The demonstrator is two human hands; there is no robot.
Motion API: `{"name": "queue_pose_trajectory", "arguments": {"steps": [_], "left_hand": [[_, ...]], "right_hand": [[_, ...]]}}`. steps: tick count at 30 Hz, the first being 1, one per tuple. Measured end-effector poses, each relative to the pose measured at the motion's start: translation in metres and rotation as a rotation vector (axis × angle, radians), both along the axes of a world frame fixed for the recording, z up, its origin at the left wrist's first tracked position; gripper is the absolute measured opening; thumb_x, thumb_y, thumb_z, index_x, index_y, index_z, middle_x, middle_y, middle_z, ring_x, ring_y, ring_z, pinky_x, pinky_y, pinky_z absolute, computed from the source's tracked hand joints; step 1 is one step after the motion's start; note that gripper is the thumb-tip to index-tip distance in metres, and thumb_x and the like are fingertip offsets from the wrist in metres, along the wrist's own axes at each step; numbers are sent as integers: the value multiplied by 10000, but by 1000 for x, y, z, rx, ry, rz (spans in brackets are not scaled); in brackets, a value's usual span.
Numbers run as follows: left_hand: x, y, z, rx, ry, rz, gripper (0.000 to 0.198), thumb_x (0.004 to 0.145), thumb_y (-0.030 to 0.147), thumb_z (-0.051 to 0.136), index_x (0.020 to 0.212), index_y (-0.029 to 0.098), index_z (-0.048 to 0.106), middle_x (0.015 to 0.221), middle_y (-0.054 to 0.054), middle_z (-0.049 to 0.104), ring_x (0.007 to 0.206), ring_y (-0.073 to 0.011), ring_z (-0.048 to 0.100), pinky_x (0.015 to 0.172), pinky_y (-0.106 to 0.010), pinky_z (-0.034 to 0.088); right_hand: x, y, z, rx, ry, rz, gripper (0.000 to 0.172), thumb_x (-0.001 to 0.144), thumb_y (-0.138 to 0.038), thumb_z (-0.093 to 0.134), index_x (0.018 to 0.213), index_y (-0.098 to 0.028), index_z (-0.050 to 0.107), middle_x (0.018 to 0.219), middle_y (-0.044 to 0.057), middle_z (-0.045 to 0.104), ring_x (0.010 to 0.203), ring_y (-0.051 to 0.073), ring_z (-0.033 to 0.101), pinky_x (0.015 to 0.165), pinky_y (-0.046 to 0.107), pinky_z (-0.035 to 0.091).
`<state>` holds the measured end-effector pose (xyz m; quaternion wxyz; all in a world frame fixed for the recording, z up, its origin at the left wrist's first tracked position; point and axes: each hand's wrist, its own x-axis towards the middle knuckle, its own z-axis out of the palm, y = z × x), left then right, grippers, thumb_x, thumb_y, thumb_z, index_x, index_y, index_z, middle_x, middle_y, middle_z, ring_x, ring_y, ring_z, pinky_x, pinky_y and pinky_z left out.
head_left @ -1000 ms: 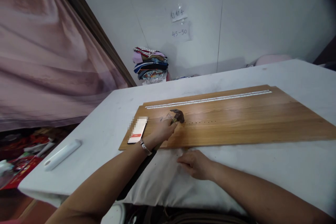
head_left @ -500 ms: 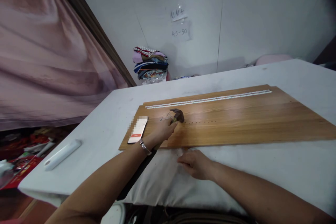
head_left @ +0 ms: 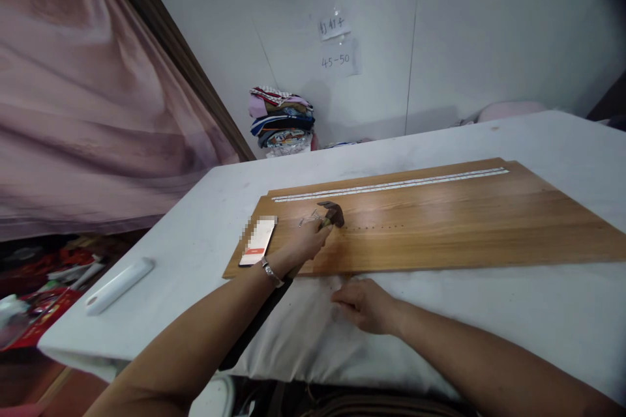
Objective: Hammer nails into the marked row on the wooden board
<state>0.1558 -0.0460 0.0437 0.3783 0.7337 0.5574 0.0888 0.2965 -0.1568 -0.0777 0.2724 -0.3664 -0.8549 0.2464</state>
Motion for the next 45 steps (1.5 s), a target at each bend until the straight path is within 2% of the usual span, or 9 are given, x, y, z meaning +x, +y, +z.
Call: {"name": "queue_pose_trajectory", "arguments": {"steps": [6,14,22,37,45], "left_hand": [[1,-1,-3,-14,13,7,231,880,389,410,744,202,422,598,42,449,435,-85,430,360,-202,367],[-1,0,-1,0,0,3,267,869,440,426,748,202,424,616,33,472,454,-95,461,367,-210,379],[0,0,-5,-19,9,21,258,872,428,424,758,197,436,592,41,460,435,-82,435,367,-194,366],[0,-2,-4,-6,9,8,266,881,426,412,742,200,427,605,29,469,441,-89,441,368,-200,372],[1,1,-3,-20,-18,25,294,883,463,443,759,196,436,592,37,463,432,-74,440,364,-170,350]], "right_hand": [[0,-1,1,-3,-4,-13,189,857,-151,516,912,-181,694,781,45,722,716,184,648,615,254,402],[0,0,3,17,-5,6,181,868,-147,502,831,-181,676,740,28,701,681,165,626,613,254,395],[-1,-1,-1,7,23,-13,184,871,-158,511,877,-187,692,757,36,710,693,172,631,631,257,417],[-1,0,-5,-1,12,-13,195,875,-162,508,902,-194,698,772,39,716,719,174,642,638,253,411],[1,-1,0,-51,6,7,220,880,-157,500,957,-199,702,821,44,726,754,185,651,667,266,422]]}}
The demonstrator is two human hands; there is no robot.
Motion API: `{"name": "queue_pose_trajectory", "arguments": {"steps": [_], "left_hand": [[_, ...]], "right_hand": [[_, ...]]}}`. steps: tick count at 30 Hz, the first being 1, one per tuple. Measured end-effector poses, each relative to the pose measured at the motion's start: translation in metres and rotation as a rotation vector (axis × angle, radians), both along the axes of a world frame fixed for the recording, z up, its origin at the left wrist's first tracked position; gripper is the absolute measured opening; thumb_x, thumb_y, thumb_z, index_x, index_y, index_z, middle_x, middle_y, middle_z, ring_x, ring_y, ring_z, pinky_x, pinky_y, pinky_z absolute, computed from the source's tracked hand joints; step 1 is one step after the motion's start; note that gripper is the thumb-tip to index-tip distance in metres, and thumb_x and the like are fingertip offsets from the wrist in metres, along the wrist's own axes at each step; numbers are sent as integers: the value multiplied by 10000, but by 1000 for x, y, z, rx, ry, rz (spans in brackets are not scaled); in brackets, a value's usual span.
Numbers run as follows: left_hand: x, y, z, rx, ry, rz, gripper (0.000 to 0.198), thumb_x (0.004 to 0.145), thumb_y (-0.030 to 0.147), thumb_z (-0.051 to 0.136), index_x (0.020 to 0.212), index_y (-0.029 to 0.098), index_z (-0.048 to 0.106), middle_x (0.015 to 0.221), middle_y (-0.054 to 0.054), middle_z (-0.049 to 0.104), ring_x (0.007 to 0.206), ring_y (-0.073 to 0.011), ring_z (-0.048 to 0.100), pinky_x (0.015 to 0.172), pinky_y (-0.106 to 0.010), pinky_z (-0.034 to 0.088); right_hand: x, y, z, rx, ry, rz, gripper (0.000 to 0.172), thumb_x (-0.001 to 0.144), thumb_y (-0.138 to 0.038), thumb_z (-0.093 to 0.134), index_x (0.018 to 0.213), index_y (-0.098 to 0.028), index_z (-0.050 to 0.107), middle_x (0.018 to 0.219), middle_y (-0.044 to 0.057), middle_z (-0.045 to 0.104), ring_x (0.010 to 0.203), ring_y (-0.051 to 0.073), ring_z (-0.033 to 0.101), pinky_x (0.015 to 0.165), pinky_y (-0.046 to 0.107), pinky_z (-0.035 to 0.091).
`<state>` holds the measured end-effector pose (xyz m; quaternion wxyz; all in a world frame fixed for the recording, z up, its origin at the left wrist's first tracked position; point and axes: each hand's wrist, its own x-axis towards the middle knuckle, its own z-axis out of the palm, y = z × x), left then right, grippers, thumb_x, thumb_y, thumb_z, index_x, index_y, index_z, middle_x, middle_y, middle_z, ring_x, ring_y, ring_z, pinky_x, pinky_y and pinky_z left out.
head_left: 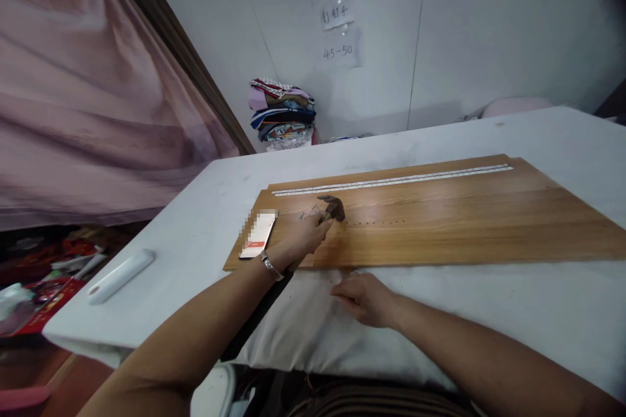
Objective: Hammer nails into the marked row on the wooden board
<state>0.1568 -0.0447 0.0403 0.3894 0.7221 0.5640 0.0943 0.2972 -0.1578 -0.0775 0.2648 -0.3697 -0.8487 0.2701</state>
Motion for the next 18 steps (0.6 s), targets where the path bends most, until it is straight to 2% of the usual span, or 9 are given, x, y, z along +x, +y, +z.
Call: {"name": "queue_pose_trajectory", "arguments": {"steps": [6,18], "left_hand": [[0,2,-6,24,31,-16,285,882,436,436,731,194,443,567,36,467,400,-77,429,354,-188,348],[-2,4,-7,0,9,-17,269,875,429,434,750,193,462,584,40,469,389,-74,425,340,-193,344]], "right_hand": [[0,-1,-3,-14,40,-4,243,889,-161,493,1004,-196,703,885,55,737,792,190,658,695,275,439],[0,0,-1,16,41,-6,205,895,-175,491,930,-190,693,776,42,709,703,170,621,646,262,427]]}}
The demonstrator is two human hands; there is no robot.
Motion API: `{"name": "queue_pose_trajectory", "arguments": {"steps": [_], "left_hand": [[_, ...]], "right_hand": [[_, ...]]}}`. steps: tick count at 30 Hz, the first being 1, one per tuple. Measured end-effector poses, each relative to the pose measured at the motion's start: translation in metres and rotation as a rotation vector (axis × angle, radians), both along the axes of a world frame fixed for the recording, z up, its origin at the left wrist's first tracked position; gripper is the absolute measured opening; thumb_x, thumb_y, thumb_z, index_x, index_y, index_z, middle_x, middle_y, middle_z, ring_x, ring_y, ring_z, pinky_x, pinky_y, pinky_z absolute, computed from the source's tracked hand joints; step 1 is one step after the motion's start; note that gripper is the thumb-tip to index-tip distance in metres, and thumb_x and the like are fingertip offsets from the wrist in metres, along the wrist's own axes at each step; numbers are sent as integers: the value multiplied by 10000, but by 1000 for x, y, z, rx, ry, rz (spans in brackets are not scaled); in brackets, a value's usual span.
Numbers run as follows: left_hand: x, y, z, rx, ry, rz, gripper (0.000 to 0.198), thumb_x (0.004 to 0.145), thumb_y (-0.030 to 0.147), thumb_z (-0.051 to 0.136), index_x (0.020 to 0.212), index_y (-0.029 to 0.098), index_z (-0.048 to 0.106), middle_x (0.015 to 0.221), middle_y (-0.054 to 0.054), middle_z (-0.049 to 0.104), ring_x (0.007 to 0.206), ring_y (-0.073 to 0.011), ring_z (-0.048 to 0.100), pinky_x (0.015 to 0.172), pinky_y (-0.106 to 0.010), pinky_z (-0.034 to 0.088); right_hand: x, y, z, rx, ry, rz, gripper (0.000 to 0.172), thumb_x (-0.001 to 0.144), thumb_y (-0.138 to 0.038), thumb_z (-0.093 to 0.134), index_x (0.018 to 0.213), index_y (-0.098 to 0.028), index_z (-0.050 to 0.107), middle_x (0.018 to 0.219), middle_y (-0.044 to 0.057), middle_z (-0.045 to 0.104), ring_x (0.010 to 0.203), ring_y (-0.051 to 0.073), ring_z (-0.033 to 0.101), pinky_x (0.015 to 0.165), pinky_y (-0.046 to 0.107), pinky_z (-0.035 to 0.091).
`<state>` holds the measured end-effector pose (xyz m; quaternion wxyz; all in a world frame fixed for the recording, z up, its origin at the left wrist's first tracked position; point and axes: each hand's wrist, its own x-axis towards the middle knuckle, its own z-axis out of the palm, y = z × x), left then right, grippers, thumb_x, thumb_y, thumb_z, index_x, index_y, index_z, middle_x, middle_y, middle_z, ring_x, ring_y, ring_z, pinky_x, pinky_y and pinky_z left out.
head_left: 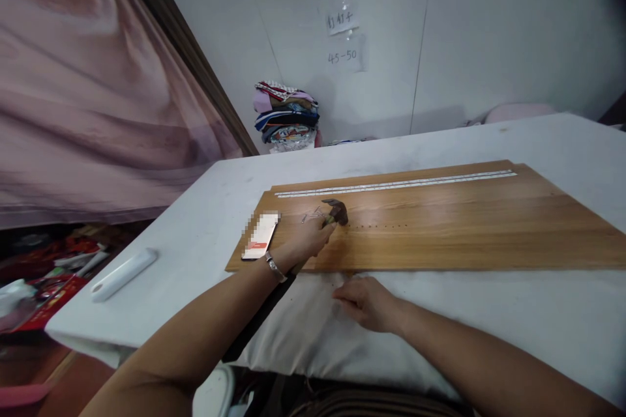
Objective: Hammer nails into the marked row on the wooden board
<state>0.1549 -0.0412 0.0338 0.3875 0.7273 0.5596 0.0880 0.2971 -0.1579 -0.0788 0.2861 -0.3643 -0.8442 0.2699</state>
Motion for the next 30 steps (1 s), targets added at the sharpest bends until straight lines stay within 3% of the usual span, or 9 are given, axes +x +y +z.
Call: {"name": "queue_pose_trajectory", "arguments": {"steps": [11,20,30], "left_hand": [[-1,-2,7,12,-40,-23,281,862,443,459,814,173,519,583,32,486,427,-84,452,357,-180,361],[-3,4,-6,28,-50,-32,246,868,409,465,832,172,521,557,41,486,410,-73,444,374,-171,346],[-1,3,-1,15,3,-4,225,875,391,455,835,174,497,557,50,471,396,-73,444,347,-169,343]], "right_hand": [[1,0,3,19,-54,12,207,894,-162,470,828,-191,664,757,34,700,698,164,626,624,247,386],[0,1,3,51,-36,14,224,865,-124,473,912,-181,685,781,48,715,711,174,639,638,254,403],[-1,0,4,72,-65,-2,202,860,-126,480,847,-180,674,741,37,705,691,169,633,623,249,386]]}}
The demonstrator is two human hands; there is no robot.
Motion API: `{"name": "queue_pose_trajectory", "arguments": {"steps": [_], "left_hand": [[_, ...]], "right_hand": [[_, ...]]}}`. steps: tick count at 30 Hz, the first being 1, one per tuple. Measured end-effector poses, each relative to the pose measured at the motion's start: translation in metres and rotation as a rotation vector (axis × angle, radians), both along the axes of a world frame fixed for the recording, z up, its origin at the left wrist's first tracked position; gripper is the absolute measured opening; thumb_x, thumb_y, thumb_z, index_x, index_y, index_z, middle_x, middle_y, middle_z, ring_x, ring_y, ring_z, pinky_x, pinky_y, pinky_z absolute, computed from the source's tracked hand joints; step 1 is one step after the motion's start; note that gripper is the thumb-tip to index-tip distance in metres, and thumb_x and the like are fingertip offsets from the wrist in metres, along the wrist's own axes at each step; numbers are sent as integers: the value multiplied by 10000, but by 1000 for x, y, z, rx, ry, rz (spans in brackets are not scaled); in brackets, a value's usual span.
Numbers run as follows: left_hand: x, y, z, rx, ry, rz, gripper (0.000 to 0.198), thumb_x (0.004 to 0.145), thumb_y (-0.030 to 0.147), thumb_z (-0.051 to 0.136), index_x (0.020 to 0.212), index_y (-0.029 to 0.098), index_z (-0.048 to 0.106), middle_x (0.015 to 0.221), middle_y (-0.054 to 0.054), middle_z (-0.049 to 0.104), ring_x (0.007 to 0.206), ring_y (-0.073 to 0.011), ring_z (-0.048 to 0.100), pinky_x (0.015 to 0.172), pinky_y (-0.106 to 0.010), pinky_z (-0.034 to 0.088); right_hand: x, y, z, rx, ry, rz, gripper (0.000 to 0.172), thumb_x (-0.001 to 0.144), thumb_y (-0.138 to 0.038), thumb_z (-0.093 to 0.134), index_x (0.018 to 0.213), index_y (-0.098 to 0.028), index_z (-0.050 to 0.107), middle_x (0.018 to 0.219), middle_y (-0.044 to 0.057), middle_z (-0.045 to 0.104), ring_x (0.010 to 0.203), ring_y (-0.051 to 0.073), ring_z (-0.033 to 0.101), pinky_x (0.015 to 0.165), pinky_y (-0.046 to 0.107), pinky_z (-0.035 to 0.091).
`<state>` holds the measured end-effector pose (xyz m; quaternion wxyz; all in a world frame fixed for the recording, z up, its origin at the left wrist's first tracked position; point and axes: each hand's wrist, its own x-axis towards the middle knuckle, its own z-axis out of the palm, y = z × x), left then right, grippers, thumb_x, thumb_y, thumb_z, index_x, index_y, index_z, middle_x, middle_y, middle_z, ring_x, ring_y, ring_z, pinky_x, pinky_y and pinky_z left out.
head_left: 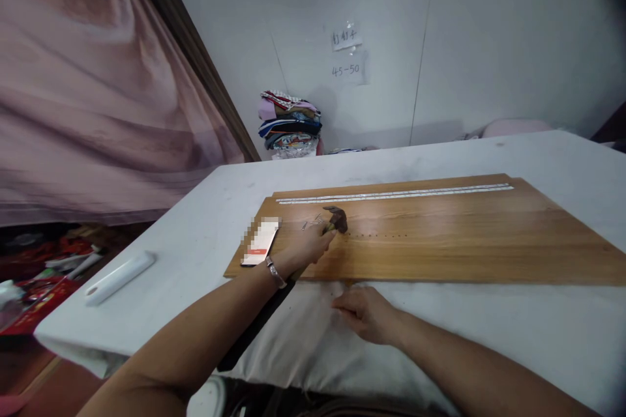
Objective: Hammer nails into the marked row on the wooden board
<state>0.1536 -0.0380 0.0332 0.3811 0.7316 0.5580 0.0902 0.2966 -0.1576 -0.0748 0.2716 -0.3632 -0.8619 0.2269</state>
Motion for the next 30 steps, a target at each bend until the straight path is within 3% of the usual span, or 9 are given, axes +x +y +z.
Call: {"name": "queue_pose_trajectory", "arguments": {"steps": [5,13,19,23,30], "left_hand": [[0,-2,-2,14,6,4,207,868,358,441,762,182,471,571,41,479,392,-74,437,346,-179,353],[0,-1,2,-18,-11,5,252,865,426,455,806,185,499,586,37,488,409,-88,457,357,-198,376],[4,-6,3,21,29,-19,212,867,357,427,737,192,457,596,28,486,424,-92,456,362,-208,381],[5,-8,9,17,38,-3,226,880,358,418,723,197,443,584,29,472,432,-97,454,360,-207,382],[4,-2,2,13,55,-12,314,908,393,407,671,188,435,528,32,467,361,-76,425,340,-194,349]], "right_hand": [[0,0,3,10,-19,6,201,842,-114,475,813,-180,662,708,32,692,666,165,621,598,247,364],[1,0,2,-27,-14,5,210,856,-125,472,829,-184,672,704,28,689,657,162,620,605,247,372],[1,2,3,-19,-15,22,206,872,-137,482,893,-176,683,778,44,712,709,170,641,629,247,394],[2,1,9,-27,-76,18,184,870,-148,503,822,-176,678,740,34,700,699,169,634,613,248,385],[0,-3,20,-20,-223,13,179,847,-161,540,931,-197,693,827,32,720,738,176,631,605,254,395]]}}
